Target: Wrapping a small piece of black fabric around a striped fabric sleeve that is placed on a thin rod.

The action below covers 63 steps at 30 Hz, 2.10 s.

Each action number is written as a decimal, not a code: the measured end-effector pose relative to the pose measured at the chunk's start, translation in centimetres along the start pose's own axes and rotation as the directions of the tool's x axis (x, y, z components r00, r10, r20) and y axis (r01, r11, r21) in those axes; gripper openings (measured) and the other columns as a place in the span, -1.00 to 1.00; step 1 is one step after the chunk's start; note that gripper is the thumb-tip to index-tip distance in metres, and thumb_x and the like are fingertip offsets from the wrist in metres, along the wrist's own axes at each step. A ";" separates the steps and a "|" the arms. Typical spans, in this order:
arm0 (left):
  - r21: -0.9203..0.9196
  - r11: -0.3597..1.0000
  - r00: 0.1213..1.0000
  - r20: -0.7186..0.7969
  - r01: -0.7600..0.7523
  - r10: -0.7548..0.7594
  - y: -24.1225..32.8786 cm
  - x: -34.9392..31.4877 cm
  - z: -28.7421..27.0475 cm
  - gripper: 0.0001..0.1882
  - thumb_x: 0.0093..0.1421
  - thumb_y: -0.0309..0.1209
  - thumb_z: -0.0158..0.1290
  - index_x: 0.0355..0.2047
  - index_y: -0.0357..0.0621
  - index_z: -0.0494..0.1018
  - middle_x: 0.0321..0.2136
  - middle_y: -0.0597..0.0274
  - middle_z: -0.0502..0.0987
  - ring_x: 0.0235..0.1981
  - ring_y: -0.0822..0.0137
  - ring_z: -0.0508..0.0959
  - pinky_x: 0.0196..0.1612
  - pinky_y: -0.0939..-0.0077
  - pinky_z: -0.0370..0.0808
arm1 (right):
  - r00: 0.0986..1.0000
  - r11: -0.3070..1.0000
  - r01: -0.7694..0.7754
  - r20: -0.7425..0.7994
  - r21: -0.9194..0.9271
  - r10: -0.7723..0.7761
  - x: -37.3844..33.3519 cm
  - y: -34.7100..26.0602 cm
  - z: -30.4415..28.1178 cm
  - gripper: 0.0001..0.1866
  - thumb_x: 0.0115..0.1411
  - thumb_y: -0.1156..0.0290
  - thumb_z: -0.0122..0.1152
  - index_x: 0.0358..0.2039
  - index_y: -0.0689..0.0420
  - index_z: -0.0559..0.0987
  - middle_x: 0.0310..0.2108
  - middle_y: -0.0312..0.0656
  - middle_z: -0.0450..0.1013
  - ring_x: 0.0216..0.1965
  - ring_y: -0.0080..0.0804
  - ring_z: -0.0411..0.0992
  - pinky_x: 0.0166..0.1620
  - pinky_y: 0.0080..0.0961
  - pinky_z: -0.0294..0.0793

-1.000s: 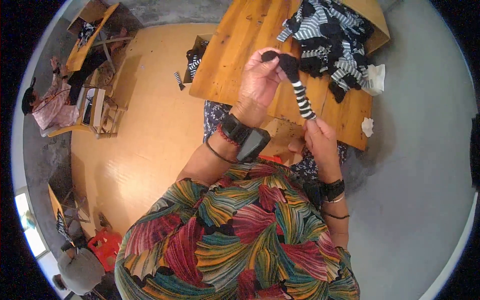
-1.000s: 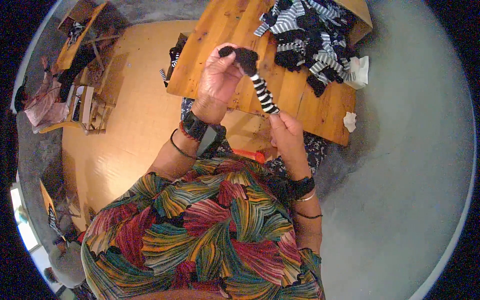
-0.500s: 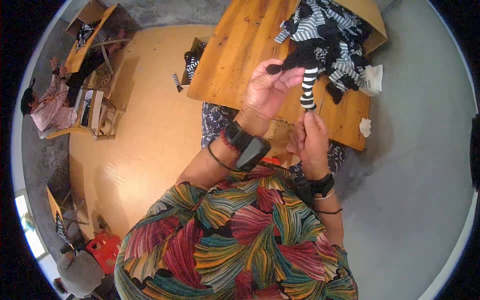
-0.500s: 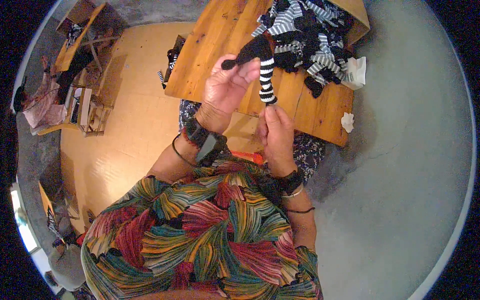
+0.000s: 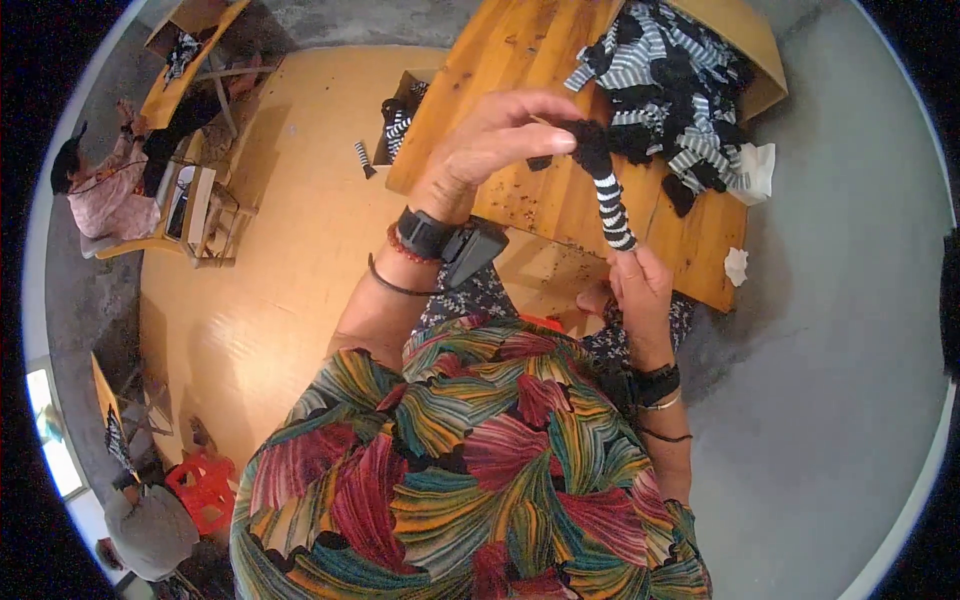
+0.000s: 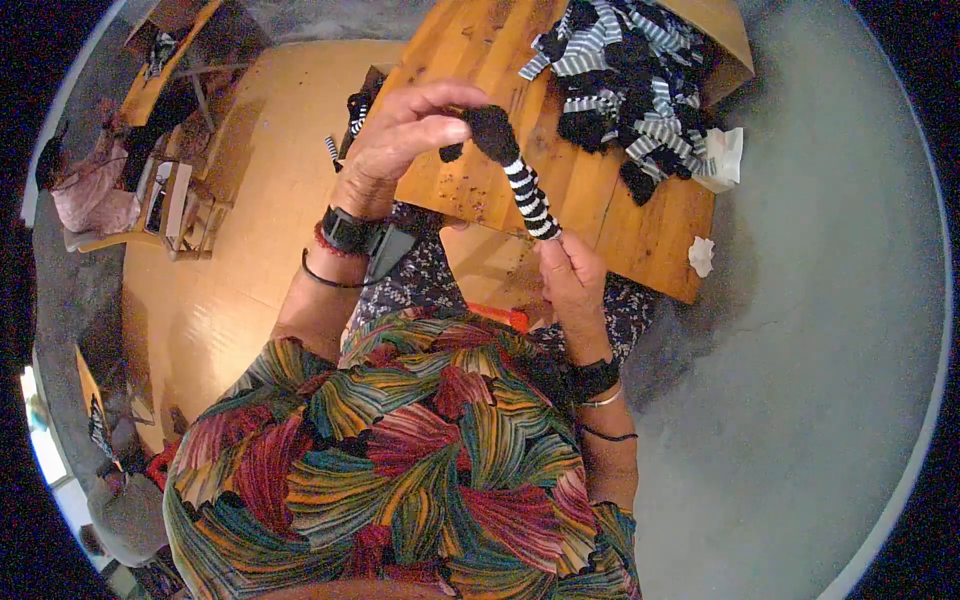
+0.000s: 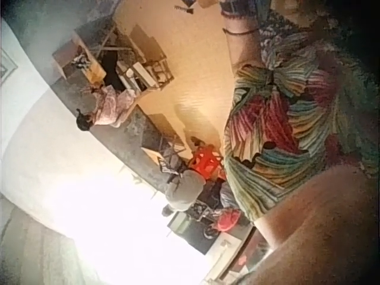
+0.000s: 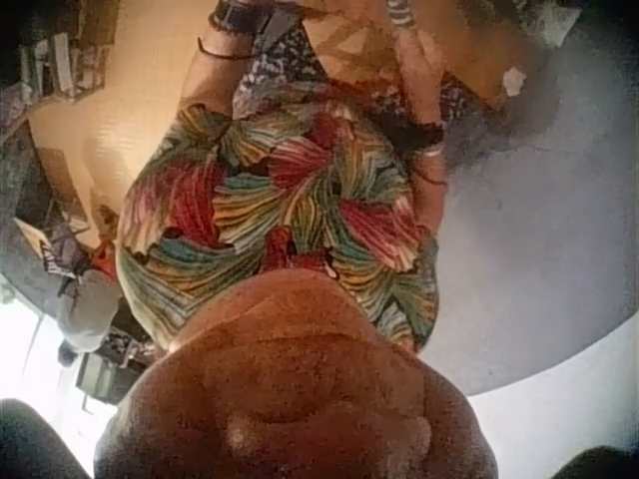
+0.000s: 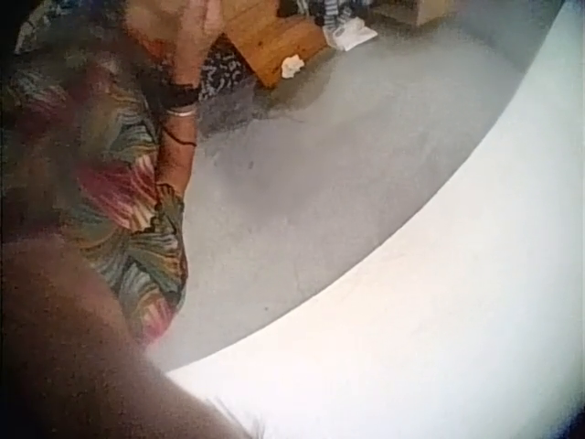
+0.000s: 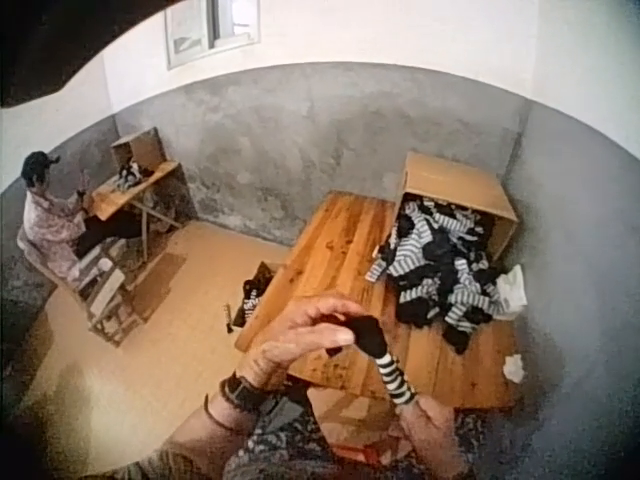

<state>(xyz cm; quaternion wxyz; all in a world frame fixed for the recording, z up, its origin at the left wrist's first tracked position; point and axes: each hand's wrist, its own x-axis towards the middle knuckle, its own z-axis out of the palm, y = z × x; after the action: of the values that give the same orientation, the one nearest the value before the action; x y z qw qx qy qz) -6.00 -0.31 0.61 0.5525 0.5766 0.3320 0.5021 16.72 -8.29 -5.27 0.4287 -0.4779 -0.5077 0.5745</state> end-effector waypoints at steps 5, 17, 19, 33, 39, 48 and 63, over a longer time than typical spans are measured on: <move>0.012 0.983 0.981 0.058 0.183 -0.183 0.3 0.5 1.3 -0.78 -0.03 -0.37 0.10 -0.37 -0.20 0.45 -0.52 0.35 0.49 -0.52 0.58 0.42 -0.45 0.74 0.30 | 0.998 0.994 0.065 -0.014 -0.089 -0.067 0.0 0.7 -0.3 -0.80 0.16 0.37 -0.06 -0.58 0.13 0.35 -0.74 -0.49 0.13 -0.73 -0.79 0.08 -0.69 -0.79 0.06; -0.609 0.788 0.979 -0.198 -0.091 -0.040 -2.8 -0.3 8.1 -0.84 0.03 -0.45 0.06 -0.36 -0.21 0.42 -0.54 0.43 0.42 -0.56 0.62 0.37 -0.53 0.79 0.30 | 0.954 0.803 -0.298 0.182 0.516 0.238 -0.5 -0.7 2.4 -0.77 0.17 0.30 -0.06 -0.59 0.10 0.36 -0.76 -0.50 0.10 -0.75 -0.74 0.02 -0.68 -0.75 -0.06; -0.593 0.803 0.986 -0.160 -0.056 -0.049 -2.5 -0.1 7.7 -0.83 0.04 -0.42 0.06 -0.35 -0.21 0.42 -0.55 0.43 0.42 -0.60 0.63 0.35 -0.58 0.80 0.26 | 0.959 0.742 -0.261 0.253 0.618 0.126 -0.6 -0.8 2.7 -0.76 0.16 0.28 -0.04 -0.59 0.11 0.35 -0.77 -0.51 0.09 -0.77 -0.75 0.02 -0.70 -0.74 -0.06; -0.510 0.827 0.927 -0.374 -0.235 0.033 -2.0 0.2 6.9 -0.82 0.06 -0.45 0.01 -0.31 -0.23 0.39 -0.56 0.40 0.41 -0.72 0.67 0.23 -0.69 0.81 0.18 | 0.987 0.983 -0.126 -0.086 0.131 0.138 -0.5 -1.8 1.9 -0.82 0.14 0.39 -0.01 -0.58 0.13 0.35 -0.74 -0.50 0.13 -0.71 -0.79 0.07 -0.67 -0.77 0.02; -0.505 0.819 0.906 -0.422 -0.272 0.041 -2.0 0.1 9.3 -0.70 0.06 -0.48 0.00 -0.15 -0.19 0.32 -0.47 0.41 0.42 -0.68 0.68 0.28 -0.69 0.83 0.19 | 0.961 0.807 -0.236 0.255 0.542 0.109 0.0 -0.4 3.0 -0.75 0.18 0.24 -0.09 -0.55 0.10 0.31 -0.78 -0.42 0.11 -0.76 -0.67 0.04 -0.67 -0.68 0.00; -0.683 0.723 0.977 -0.208 -0.107 -0.052 -2.4 -0.2 5.2 -0.88 0.07 -0.45 0.01 -0.38 -0.21 0.40 -0.60 0.36 0.45 -0.80 0.68 0.16 -0.78 0.81 0.10 | 0.987 0.980 -0.150 -0.038 0.129 0.156 0.7 -1.7 0.9 -0.85 0.11 0.38 0.05 -0.56 0.13 0.42 -0.76 -0.51 0.15 -0.74 -0.79 0.09 -0.68 -0.78 0.04; -0.558 0.814 0.950 -0.312 -0.163 -0.024 -0.8 -0.6 8.8 -0.80 0.03 -0.47 0.03 -0.29 -0.17 0.38 -0.57 0.46 0.38 -0.72 0.70 0.18 -0.71 0.84 0.08 | 0.984 0.969 -0.105 -0.117 0.225 0.134 -0.8 -0.9 1.7 -0.81 0.13 0.36 0.01 -0.59 0.13 0.38 -0.75 -0.47 0.14 -0.75 -0.74 0.06 -0.67 -0.75 0.04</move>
<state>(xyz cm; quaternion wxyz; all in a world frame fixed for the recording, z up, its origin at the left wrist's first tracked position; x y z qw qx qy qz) 2.31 -3.39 0.74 0.6241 0.3096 0.2237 0.6816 15.18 -9.27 -4.19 0.4757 -0.4946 -0.3824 0.6188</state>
